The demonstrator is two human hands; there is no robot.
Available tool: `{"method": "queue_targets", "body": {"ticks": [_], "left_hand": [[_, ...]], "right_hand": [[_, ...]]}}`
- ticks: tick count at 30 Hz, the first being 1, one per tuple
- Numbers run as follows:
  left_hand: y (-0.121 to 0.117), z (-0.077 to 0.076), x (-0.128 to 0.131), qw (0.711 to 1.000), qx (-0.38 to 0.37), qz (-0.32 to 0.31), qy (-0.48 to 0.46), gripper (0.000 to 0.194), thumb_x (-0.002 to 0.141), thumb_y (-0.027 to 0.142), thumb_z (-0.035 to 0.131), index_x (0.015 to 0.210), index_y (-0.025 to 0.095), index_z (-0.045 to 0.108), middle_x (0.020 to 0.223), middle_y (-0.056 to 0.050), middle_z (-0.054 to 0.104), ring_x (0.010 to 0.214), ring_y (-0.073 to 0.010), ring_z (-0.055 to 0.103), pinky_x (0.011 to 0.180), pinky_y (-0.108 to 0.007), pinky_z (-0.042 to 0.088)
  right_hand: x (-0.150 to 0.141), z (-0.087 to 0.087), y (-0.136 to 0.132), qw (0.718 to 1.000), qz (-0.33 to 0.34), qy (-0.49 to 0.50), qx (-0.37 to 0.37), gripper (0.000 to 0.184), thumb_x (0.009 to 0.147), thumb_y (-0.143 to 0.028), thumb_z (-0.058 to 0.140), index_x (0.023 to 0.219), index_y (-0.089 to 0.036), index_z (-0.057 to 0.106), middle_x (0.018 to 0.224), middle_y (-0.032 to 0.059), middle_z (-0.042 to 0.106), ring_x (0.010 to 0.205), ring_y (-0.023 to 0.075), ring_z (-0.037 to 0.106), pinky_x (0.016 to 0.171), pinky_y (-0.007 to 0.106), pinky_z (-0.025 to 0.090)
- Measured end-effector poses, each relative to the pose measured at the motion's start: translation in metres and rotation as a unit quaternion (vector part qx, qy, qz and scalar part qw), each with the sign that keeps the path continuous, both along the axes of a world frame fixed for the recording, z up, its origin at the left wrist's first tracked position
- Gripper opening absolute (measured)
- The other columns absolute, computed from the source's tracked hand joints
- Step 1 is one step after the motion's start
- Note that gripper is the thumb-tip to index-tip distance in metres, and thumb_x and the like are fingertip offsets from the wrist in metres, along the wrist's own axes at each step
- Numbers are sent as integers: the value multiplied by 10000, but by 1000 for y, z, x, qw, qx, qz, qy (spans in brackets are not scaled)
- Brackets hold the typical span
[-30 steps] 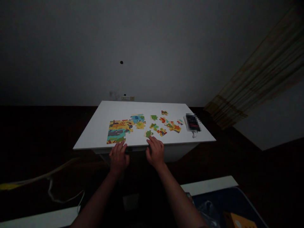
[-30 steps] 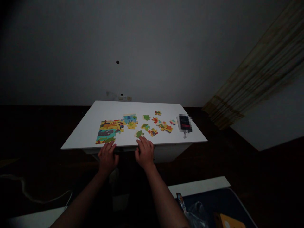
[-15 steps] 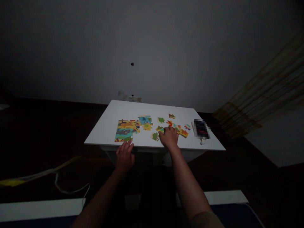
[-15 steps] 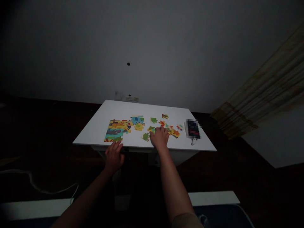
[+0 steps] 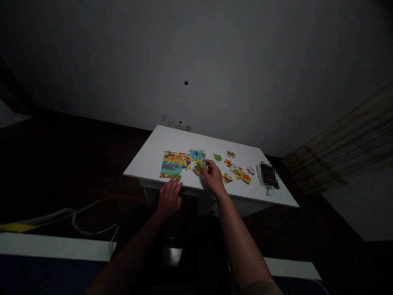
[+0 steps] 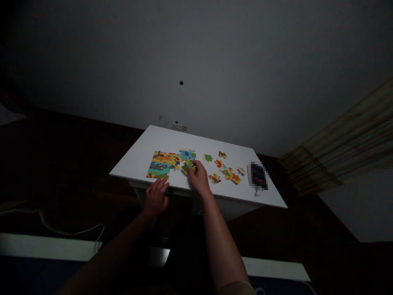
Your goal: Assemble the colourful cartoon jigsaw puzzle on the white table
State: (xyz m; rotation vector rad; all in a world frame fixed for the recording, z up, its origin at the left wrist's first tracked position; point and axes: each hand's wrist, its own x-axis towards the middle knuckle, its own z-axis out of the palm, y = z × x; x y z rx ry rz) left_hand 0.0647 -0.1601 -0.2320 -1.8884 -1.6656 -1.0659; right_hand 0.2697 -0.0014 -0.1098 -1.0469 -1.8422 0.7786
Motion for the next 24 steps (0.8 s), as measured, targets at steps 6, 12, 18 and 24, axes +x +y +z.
{"method": "queue_targets", "body": {"ticks": [6,12,18,24], "left_hand": [[-6,6,0,999,-39,-2,3,703,943,118,604,1639,217,619,1685,-136,677,1627,-325,570,1328,-511,364],[-8,7,0,998,-62,-4,5,716,940,137,618,1651,221,630,1707,-132,657,1641,-322,559,1348,-508,372],[-6,4,1,998,-61,-6,-1,697,948,131,618,1639,219,644,1695,-138,667,1636,-320,564,1343,-502,378],[-5,1,1,999,-51,-3,5,667,949,127,619,1609,211,661,1676,-140,684,1614,-318,585,1330,-500,380]], "right_hand": [[-44,4,-11,986,83,-135,-49,333,956,-331,703,1242,-212,824,1018,49,814,878,239,723,890,399,607],[-58,21,-18,965,82,-249,9,362,1021,-202,690,1337,-212,865,1301,121,845,1190,269,767,1104,407,580],[-61,26,-22,948,74,-306,36,447,1036,-142,666,1436,-221,849,1293,130,843,1201,287,768,1121,401,575],[-56,19,-31,942,65,-322,65,365,1065,-162,645,1332,-208,889,1272,141,809,1212,274,739,1129,389,565]]}}
